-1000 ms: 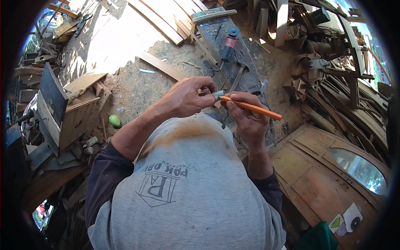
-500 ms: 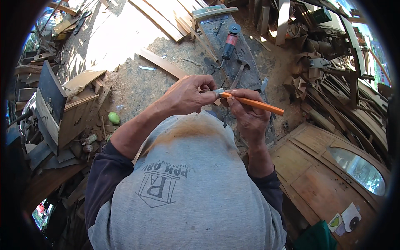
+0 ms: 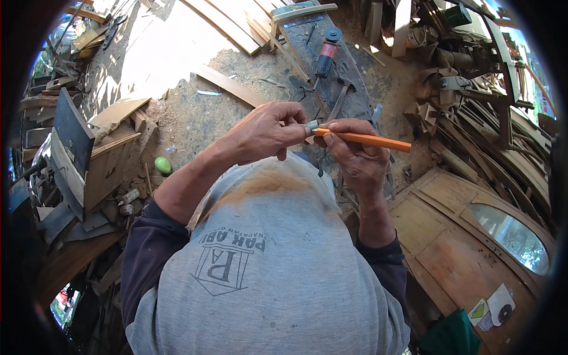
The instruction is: The person uses an angle grinder to grind and smooth a small cylindrical part, then marks the part with a pencil. Later, the person walks through a cluttered workshop containing wood scraps and a band saw.
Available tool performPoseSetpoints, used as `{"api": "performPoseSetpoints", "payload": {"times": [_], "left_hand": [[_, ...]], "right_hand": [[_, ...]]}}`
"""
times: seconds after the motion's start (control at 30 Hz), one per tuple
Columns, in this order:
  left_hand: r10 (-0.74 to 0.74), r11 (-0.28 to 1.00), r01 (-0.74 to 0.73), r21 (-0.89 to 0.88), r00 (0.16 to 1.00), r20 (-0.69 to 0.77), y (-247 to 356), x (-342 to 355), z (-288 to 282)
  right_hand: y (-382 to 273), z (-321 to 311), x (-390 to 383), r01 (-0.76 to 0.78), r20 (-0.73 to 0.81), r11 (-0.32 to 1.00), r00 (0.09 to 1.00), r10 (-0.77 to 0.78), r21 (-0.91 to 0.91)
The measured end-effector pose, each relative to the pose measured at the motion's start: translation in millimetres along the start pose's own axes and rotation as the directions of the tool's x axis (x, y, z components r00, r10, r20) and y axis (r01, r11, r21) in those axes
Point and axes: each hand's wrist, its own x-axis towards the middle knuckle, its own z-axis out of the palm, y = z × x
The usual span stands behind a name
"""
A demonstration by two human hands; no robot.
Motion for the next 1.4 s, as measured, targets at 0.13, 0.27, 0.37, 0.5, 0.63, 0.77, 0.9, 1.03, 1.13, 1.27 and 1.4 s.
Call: {"api": "performPoseSetpoints", "payload": {"times": [0.13, 0.27, 0.37, 0.5, 0.63, 0.77, 0.9, 1.03, 1.13, 1.27, 1.4], "left_hand": [[-0.029, 0.999, 0.030, -0.025, 0.999, 0.032, 1.0, -2.0, 0.0], [-0.056, 0.984, 0.072, -0.165, 0.994, 0.096, 0.9, -3.0, 4.4], [-0.033, 0.971, 0.050, -0.233, 0.996, 0.079, 0.5, -2.5, 7.0], [-0.003, 1.000, 0.002, -0.025, 0.999, -0.040, 1.7, -2.9, 5.3], [0.068, 0.977, -0.042, 0.211, 0.990, -0.120, 4.0, -3.8, 6.5], [0.135, 0.923, -0.062, 0.380, 0.976, -0.170, 6.8, -3.5, 10.9], [0.097, 0.943, -0.048, 0.331, 0.986, -0.134, 8.5, -2.4, 13.6], [0.387, 0.829, -0.269, 0.490, 0.908, -0.157, 10.0, 1.9, 16.1], [0.279, 0.869, -0.165, 0.466, 0.942, -0.188, 10.1, 0.2, 15.7], [0.357, 0.823, -0.210, 0.528, 0.914, -0.193, 8.5, 0.7, 18.2], [0.397, 0.805, -0.229, 0.548, 0.893, -0.210, 6.8, 3.0, 20.9]], "right_hand": [[-2.9, -2.8, 3.2, 0.043, 0.033, 0.996, 0.999, -0.041, -0.081], [-8.8, -12.9, 9.2, 0.146, 0.157, 0.969, 0.981, -0.115, -0.198], [-8.3, -12.3, 10.4, 0.161, 0.126, 0.974, 0.982, -0.142, -0.158], [-4.8, -3.5, 7.4, 0.075, 0.059, 0.992, 0.996, -0.069, -0.105], [-3.6, 1.6, 5.1, -0.005, 0.009, 0.999, 1.000, 0.005, 0.034], [-2.3, 5.6, 1.8, -0.030, -0.066, 0.999, 0.997, 0.032, 0.032], [-3.4, 2.0, 2.9, -0.069, -0.113, 0.997, 0.991, 0.066, -0.028], [-10.0, -0.4, -0.7, -0.042, -0.157, 0.998, 0.986, 0.049, 0.044], [-12.8, -0.7, -3.5, -0.038, -0.179, 0.998, 0.983, 0.047, 0.050], [-9.9, 0.5, -4.5, -0.043, -0.164, 0.999, 0.986, 0.044, 0.008], [-5.3, 1.9, -7.6, -0.042, -0.173, 0.999, 0.984, 0.036, -0.028]]}}
